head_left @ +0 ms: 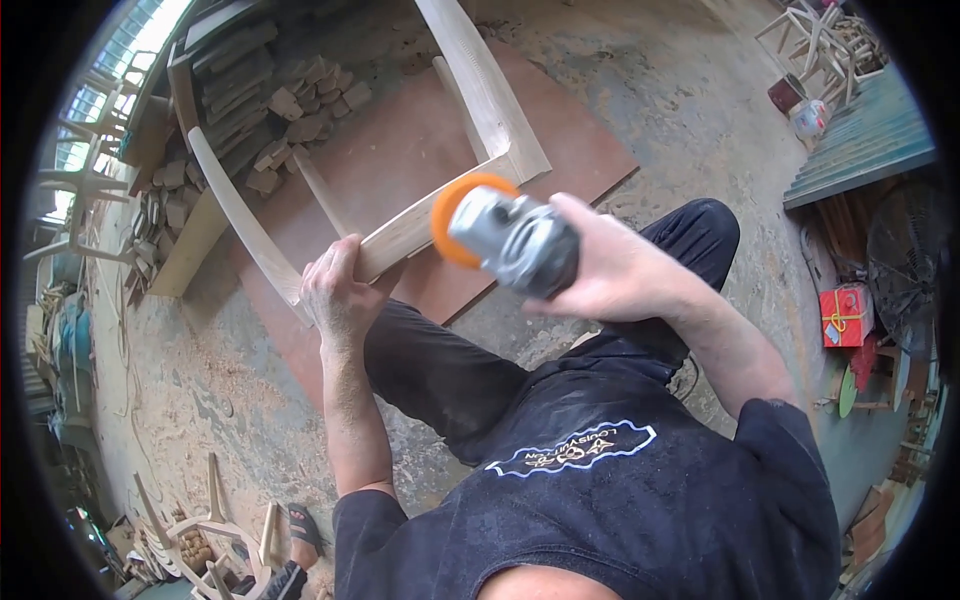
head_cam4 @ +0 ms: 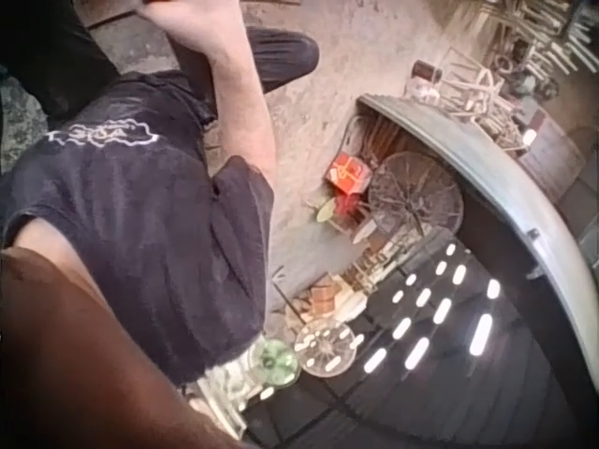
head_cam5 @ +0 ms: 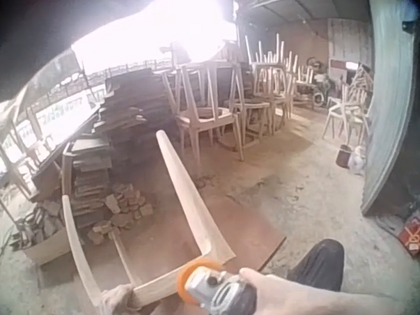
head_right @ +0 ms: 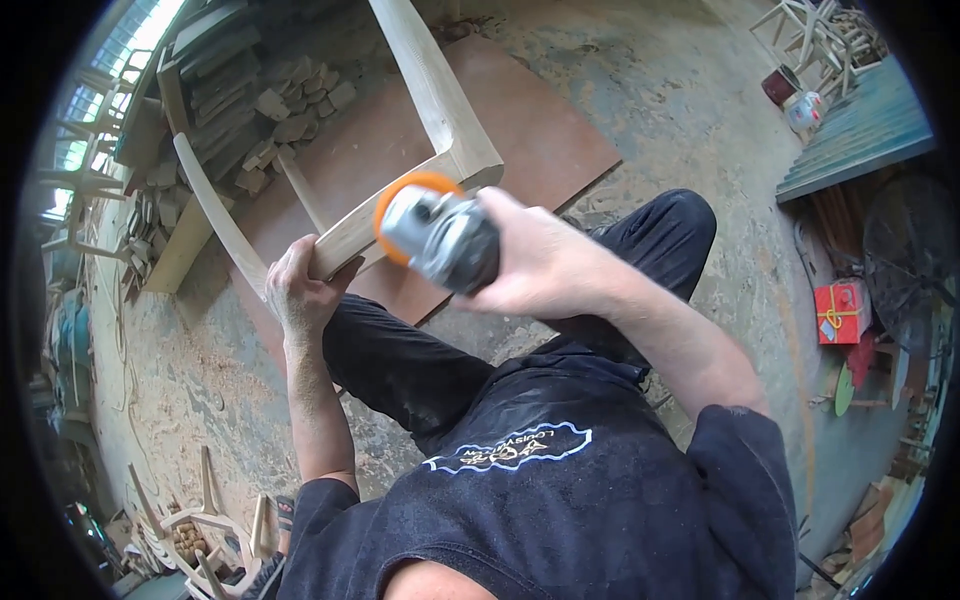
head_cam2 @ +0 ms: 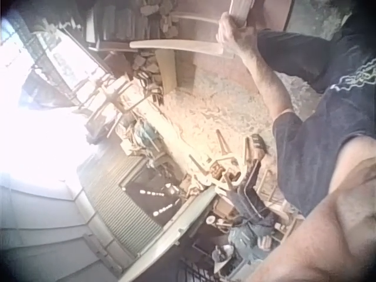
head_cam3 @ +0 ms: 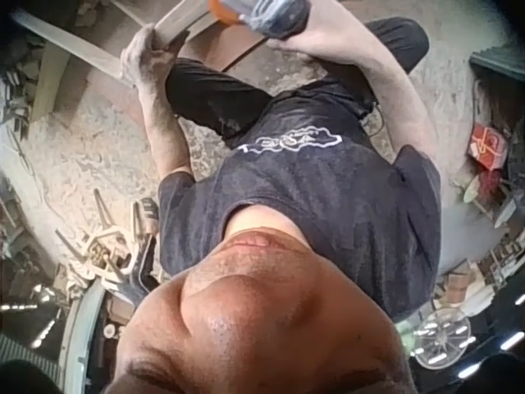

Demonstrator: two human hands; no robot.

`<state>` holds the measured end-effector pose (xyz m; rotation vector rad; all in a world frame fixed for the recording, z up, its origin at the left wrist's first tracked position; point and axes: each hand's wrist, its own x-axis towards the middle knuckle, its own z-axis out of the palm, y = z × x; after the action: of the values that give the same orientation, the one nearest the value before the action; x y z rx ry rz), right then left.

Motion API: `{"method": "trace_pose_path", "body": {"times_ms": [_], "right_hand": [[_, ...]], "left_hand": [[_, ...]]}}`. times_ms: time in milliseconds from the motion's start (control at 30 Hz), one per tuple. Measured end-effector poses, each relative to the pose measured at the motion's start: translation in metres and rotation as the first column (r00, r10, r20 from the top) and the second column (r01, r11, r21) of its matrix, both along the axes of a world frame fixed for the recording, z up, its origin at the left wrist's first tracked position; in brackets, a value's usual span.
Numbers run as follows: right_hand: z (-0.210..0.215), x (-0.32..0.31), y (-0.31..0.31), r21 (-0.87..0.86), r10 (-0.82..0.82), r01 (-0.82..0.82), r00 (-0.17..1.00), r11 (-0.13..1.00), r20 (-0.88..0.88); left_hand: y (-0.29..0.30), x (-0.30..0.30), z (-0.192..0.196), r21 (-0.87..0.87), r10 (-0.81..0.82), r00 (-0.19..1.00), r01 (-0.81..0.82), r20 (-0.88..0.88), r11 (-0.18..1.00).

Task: Sanding a wooden chair frame using an angle grinder equipped with a sanding disc.

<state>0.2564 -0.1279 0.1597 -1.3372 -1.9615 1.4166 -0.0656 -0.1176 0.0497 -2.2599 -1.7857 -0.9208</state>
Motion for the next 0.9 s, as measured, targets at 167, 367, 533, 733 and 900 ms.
{"method": "trace_pose_path", "body": {"times_ms": [167, 367, 533, 733, 900], "right_hand": [[0.009, -0.006, 0.006, -0.023, 0.032, -0.03, 0.995, 0.999, 0.092], [0.001, 0.039, 0.019, -0.008, -0.22, 0.22, 0.975, 0.975, -0.043], [0.011, 0.019, 0.01, -0.034, -0.18, 0.18, 0.984, 0.983, 0.005], [0.013, -0.021, 0.007, 0.01, 0.089, -0.091, 0.987, 0.996, 0.133], [0.014, 0.008, 0.013, -0.069, -0.099, 0.107, 0.989, 0.992, 0.112]], "left_hand": [[-0.003, 0.0, -0.001, 0.011, 0.002, 1.0, -0.002, 0.017, 1.0], [-0.001, -0.005, 0.002, -0.015, 0.015, 1.0, -0.015, 0.016, 1.0], [0.0, -0.001, 0.004, -0.027, 0.023, 1.0, -0.023, 0.011, 0.999], [-0.002, -0.001, -0.003, 0.032, -0.009, 1.0, 0.008, 0.03, 0.999], [-0.005, -0.008, -0.002, -0.003, 0.015, 1.0, -0.015, 0.015, 1.0]]}}
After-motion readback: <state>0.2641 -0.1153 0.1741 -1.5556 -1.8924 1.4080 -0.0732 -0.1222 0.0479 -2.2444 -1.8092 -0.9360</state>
